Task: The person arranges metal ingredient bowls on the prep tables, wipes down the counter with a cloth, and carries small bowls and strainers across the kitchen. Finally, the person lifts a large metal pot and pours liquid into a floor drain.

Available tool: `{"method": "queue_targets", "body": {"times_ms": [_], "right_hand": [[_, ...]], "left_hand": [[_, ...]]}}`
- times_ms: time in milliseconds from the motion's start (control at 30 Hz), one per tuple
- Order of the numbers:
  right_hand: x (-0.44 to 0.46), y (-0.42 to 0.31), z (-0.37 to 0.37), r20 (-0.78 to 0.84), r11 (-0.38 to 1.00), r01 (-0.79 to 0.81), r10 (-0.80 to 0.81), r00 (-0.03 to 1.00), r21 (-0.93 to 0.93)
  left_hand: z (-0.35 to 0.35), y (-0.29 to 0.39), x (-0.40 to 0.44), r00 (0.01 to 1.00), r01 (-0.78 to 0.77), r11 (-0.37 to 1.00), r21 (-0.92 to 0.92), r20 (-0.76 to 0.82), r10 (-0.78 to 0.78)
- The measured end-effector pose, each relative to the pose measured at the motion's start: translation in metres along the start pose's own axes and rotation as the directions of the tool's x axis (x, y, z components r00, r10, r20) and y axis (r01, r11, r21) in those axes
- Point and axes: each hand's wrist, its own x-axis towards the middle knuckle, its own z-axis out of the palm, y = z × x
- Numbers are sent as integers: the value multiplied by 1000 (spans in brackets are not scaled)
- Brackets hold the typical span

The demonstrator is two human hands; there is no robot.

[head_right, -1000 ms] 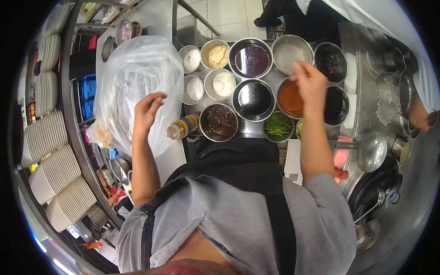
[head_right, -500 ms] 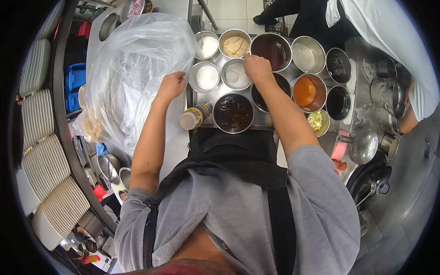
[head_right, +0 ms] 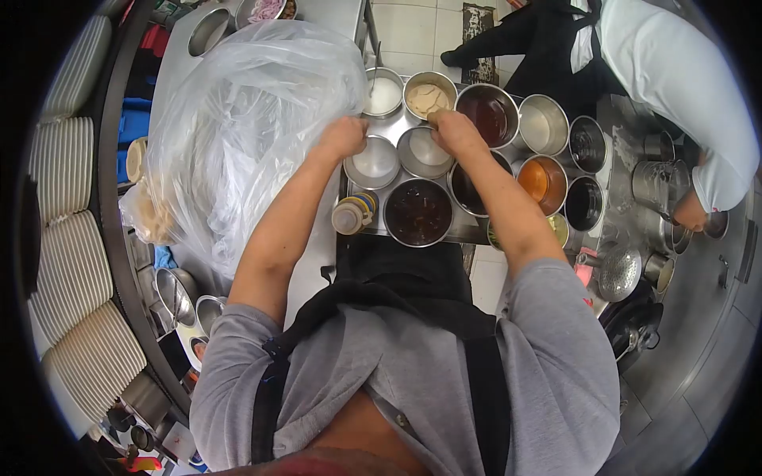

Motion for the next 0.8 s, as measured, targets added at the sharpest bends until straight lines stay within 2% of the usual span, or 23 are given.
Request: {"method": "queue_targets", "body": {"times_ms": [33,67,133,167,200,233,267,333,367,400,433,467,533,567,600,667,733,767,800], "right_hand": [[-1,-2,-9,-4,1000,5,-5,1000,-6],[-2,-3,-18,58,1000,-18,17,998,12],[-9,0,-26,123,999,-24,21,992,24],[-14,8,-27,-4,997,40,-39,999,64],[-18,15,-29,-126,988,114,-101,987,103],[-20,16,-37,-137,984,45,-22,990,172],[-21,17,-48,-135,971,-20,54,989,240],[-21,18,-60,-161,932,-50,114,980,358],[-18,32,-61,-217,917,-26,122,968,397],[-13,43,-61,-274,900,-3,136,952,437],[-10,39,-73,-281,902,4,130,951,431],[-6,27,-92,-289,907,9,125,949,422],[7,-1,-110,-345,863,82,111,932,499],[26,-31,-119,-325,784,74,168,930,616],[37,-51,-122,-356,809,131,102,929,574],[65,-85,-120,-340,889,111,53,939,445],[90,-143,-105,-328,875,202,-53,943,440],[103,-170,-92,-249,858,161,-39,968,488],[119,-195,-77,-167,838,115,-29,986,533]], "left_hand": [[0,-5,0,992,-126,992,-23,21,127],[-1,-10,-1,992,-125,992,-21,12,125],[-8,-14,-14,971,-236,949,-207,-77,224],[-14,-15,-20,975,-215,955,-205,-91,201],[-29,-10,-29,976,-194,938,-287,-152,155],[-37,-8,-36,972,-171,913,-369,-216,95],[-36,-10,-41,972,-132,918,-375,-232,45],[-33,-17,-50,942,-185,855,-485,-336,13],[-39,-17,-58,936,-150,860,-488,-349,-35],[-51,-14,-70,932,-106,812,-573,-343,-120],[-60,-14,-83,922,-73,754,-653,-332,-199],[-66,-18,-99,909,-55,752,-657,-345,-235],[-75,-27,-134,822,-172,537,-826,-421,-384],[-82,-40,-166,750,-206,404,-891,-409,-519],[-85,-51,-192,689,-265,258,-929,-370,-623],[-89,-73,-231,576,-332,101,-938,-287,-766],[-78,-106,-268,466,-289,76,-954,-209,-860],[-73,-119,-280,461,-292,82,-953,-215,-861],[-67,-130,-290,374,-260,40,-965,-139,-917]]}}
